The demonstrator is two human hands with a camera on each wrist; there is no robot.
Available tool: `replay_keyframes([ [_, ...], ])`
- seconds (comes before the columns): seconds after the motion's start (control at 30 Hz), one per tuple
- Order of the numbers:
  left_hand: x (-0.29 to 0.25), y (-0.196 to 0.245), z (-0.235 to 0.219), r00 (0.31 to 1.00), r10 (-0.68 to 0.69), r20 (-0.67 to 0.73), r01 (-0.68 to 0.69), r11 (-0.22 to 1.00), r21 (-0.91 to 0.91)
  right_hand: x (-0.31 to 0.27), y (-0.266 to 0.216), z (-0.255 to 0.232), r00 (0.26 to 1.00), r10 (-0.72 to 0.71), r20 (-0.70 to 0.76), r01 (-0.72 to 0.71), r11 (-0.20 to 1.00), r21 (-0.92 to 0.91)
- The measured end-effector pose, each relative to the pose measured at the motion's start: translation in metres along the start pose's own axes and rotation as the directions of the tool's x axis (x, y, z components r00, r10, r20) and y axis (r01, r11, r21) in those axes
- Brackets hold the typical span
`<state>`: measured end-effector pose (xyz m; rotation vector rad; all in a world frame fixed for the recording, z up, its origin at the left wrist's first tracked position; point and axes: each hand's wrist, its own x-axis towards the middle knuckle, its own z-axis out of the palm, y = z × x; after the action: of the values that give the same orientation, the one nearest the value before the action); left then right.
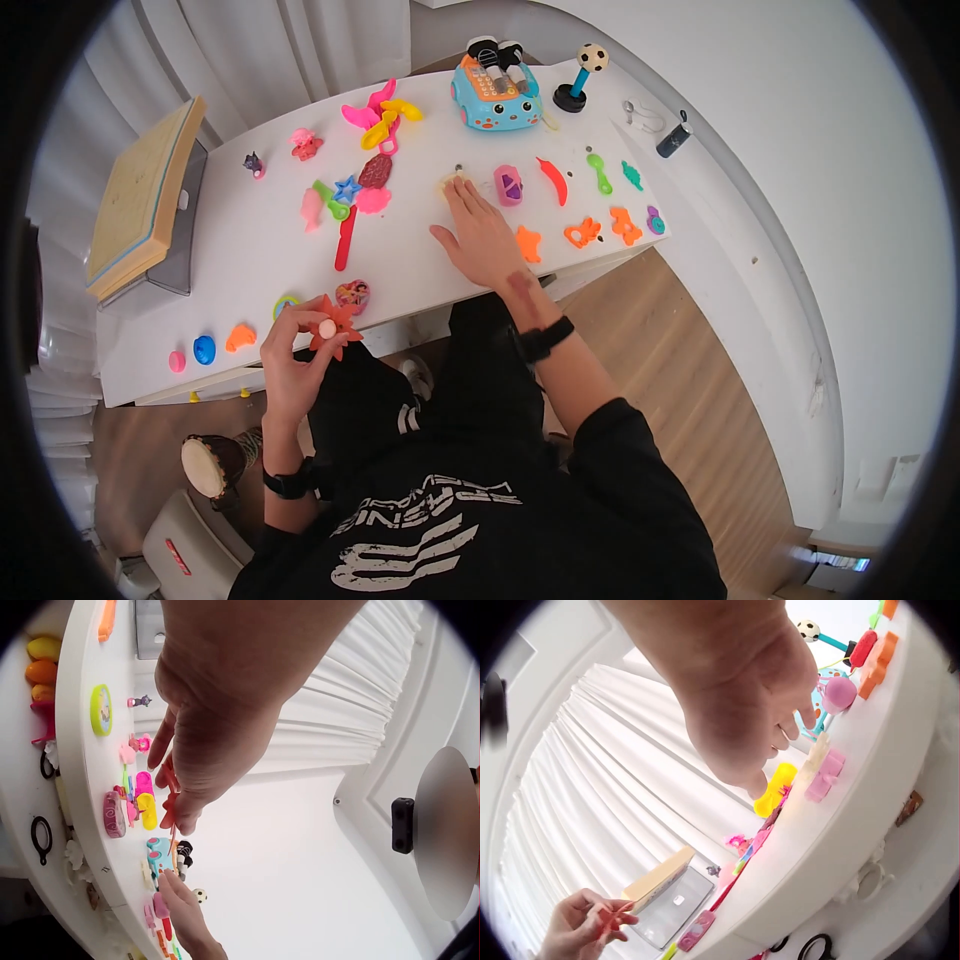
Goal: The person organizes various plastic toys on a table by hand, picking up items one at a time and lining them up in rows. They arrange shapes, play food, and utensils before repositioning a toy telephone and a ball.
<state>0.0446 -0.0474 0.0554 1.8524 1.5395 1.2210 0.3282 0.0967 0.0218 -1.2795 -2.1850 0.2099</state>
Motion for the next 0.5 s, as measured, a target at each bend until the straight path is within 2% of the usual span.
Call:
replay_keyframes([
  [0.07, 0.0, 0.003, -0.004, 1.0, 0.02, -0.004, -0.02, 1.0, 0.012, 0.009, 0.007, 0.008, 0.981, 0.07, 0.179, -0.051, 0.993, -0.108],
  [0.2, -0.003, -0.001, -0.016, 1.0, 0.026, -0.018, -0.025, 0.997, 0.079, 0.01, 0.006, 0.01, 0.968, 0.058, 0.242, -0.038, 0.996, -0.087],
  [0.33, 0.0, -0.007, -0.014, 0.999, 0.046, -0.02, -0.044, 0.995, 0.09, 0.008, 0.005, 0.004, 0.964, 0.106, 0.243, -0.094, 0.994, -0.061],
  [0.4, 0.002, -0.004, -0.008, 1.0, 0.028, -0.01, -0.028, 0.999, 0.03, 0.007, -0.001, -0.003, 0.962, 0.119, 0.245, -0.112, 0.993, -0.043],
  [0.47, 0.007, 0.001, -0.001, 0.999, 0.053, -0.012, -0.052, 0.998, 0.033, 0.004, -0.02, -0.017, 0.996, -0.046, 0.078, 0.047, 0.999, -0.004],
  [0.5, 0.009, 0.004, 0.002, 0.997, 0.073, -0.01, -0.073, 0.997, 0.033, 0.0, -0.034, -0.023, 0.995, -0.049, 0.082, 0.049, 0.999, 0.0],
])
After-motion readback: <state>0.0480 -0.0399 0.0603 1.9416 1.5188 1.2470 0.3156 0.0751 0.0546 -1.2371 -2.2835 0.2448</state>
